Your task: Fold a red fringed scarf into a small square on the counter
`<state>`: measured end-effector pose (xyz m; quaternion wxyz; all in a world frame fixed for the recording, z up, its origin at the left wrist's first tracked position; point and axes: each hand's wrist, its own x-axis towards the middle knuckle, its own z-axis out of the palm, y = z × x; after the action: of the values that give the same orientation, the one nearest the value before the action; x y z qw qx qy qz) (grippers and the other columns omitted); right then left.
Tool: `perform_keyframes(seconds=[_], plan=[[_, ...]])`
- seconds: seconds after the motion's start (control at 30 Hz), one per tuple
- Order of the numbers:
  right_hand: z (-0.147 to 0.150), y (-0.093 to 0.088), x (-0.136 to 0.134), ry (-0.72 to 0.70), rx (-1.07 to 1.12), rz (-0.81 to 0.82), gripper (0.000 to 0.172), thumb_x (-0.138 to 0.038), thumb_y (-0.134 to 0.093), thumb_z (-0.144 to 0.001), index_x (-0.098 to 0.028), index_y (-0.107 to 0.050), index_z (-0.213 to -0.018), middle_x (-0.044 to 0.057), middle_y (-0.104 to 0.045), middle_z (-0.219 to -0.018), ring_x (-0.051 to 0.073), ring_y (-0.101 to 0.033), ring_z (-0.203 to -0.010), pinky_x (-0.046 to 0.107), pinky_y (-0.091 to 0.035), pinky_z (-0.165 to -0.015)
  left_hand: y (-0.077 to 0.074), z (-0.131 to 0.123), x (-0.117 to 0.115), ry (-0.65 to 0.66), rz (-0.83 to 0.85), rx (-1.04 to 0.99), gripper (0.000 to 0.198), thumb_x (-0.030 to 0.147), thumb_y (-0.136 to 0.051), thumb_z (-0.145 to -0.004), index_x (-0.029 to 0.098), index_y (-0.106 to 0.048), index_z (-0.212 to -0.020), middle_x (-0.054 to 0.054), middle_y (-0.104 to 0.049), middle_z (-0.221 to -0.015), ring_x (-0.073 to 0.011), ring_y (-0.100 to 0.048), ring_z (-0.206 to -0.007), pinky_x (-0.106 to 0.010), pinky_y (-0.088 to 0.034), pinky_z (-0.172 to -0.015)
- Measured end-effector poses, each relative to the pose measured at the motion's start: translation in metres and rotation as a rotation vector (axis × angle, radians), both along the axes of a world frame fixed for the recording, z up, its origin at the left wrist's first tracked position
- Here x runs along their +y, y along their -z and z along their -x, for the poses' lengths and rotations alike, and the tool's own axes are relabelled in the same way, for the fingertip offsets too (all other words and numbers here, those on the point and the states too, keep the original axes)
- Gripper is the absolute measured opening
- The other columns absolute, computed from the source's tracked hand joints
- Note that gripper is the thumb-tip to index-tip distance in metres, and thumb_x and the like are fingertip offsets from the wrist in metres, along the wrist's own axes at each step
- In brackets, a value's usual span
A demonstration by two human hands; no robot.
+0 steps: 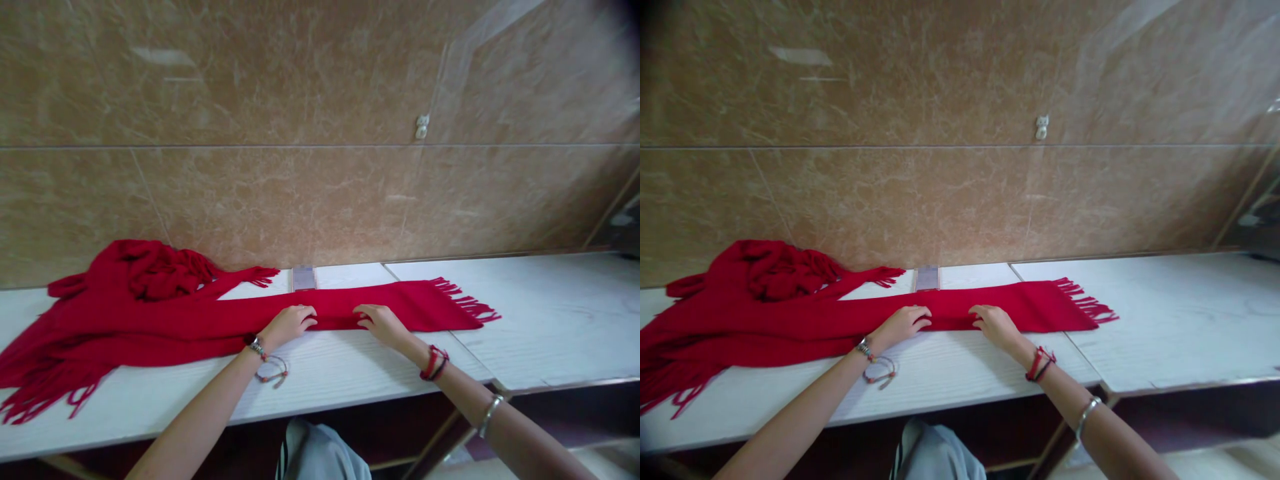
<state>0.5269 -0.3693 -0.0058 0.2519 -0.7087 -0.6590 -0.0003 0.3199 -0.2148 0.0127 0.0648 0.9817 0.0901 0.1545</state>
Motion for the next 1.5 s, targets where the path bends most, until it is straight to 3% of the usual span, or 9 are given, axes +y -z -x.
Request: perform_keyframes(seconds=[0.2, 0.5, 0.63, 0.73, 1.0, 1.13, 1.37, 1.5], plan=[[-0.005, 0.013, 0.003, -0.021, -0.03, -0.079, 0.021, -0.018, -0.046, -0.082, -0.018, -0.061, -0.097, 0.009, -0.066, -0.097, 0.02, -0.061, -0.091, 0.032, -0.046, -0.078, -0.001, 0.0, 0.001, -0.003, 0.011, -0.006, 0.013, 0.023, -0.045, -0.088, 0.017, -0.057, -0.088, -0.002, -0.063, -0.085, -0.0144, -0.058, -0.079, -0.025, -0.042, -0.073], [-0.004, 0.007, -0.004, -0.117, -0.036, -0.141, 0.015, -0.018, -0.051, -0.08, -0.017, -0.062, -0.09, 0.008, -0.062, -0.09, 0.019, -0.058, -0.085, 0.032, -0.047, -0.076, -0.001, 0.004, 0.0, 0.027, -0.06, -0.005, 0.014, 0.023, -0.043, -0.09, 0.017, -0.055, -0.093, -0.002, -0.062, -0.088, -0.0143, -0.058, -0.083, -0.025, -0.043, -0.074], [-0.001, 0.004, -0.005, -0.116, -0.045, -0.146, 0.014, -0.016, -0.048, -0.082, -0.016, -0.062, -0.082, 0.008, -0.059, -0.086, 0.017, -0.056, -0.079, 0.029, -0.047, -0.073, -0.002, 0.002, -0.012, 0.051, -0.169, -0.06, 0.013, 0.022, -0.046, -0.088, 0.016, -0.053, -0.096, -0.004, -0.058, -0.097, -0.0153, -0.055, -0.092, -0.027, -0.042, -0.081], [0.001, 0.001, -0.007, -0.144, -0.069, -0.123, 0.017, -0.016, -0.045, -0.084, -0.017, -0.063, -0.083, 0.007, -0.061, -0.081, 0.016, -0.056, -0.076, 0.029, -0.046, -0.071, 0.0, -0.005, -0.027, 0.102, -0.301, -0.092, 0.024, 0.024, -0.053, -0.084, 0.016, -0.051, -0.106, -0.008, -0.053, -0.108, -0.0192, -0.051, -0.1, -0.032, -0.041, -0.085], [0.009, -0.005, -0.024, -0.193, -0.334, -0.049, 0.022, -0.021, -0.045, -0.086, -0.018, -0.067, -0.082, 0.008, -0.063, -0.078, 0.018, -0.056, -0.075, 0.03, -0.045, -0.07, 0.004, -0.008, -0.029, 0.228, -0.365, 0.035, 0.015, 0.014, -0.043, -0.089, 0.016, -0.057, -0.094, -0.003, -0.06, -0.08, -0.0142, -0.057, -0.077, -0.023, -0.044, -0.065], [0.011, 0.002, -0.033, -0.201, -0.225, -0.059, 0.024, -0.019, -0.043, -0.086, -0.02, -0.066, -0.092, 0.008, -0.063, -0.089, 0.017, -0.057, -0.082, 0.028, -0.047, -0.073, -0.001, -0.004, -0.032, 0.259, -0.455, 0.078, 0.018, 0.009, -0.042, -0.087, 0.015, -0.056, -0.097, -0.004, -0.061, -0.08, -0.016, -0.056, -0.079, -0.024, -0.043, -0.063], [0.012, 0.001, -0.037, -0.205, 0.021, -0.075, 0.024, -0.017, -0.047, -0.083, -0.021, -0.068, -0.095, 0.007, -0.063, -0.098, 0.017, -0.058, -0.089, 0.028, -0.047, -0.081, -0.004, -0.003, -0.045, 0.244, -0.3, 0.071, 0.027, 0.038, -0.05, -0.085, 0.022, -0.056, -0.107, -0.003, -0.057, -0.104, -0.0172, -0.053, -0.092, -0.027, -0.044, -0.074], [0.01, 0.001, -0.034, -0.207, 0.02, -0.091, 0.023, -0.017, -0.048, -0.082, -0.02, -0.068, -0.095, 0.008, -0.063, -0.097, 0.017, -0.058, -0.09, 0.028, -0.047, -0.081, -0.002, -0.004, -0.043, 0.201, -0.248, 0.065, 0.027, 0.034, -0.047, -0.087, 0.023, -0.055, -0.11, -0.003, -0.056, -0.106, -0.0164, -0.053, -0.095, -0.024, -0.044, -0.074]])
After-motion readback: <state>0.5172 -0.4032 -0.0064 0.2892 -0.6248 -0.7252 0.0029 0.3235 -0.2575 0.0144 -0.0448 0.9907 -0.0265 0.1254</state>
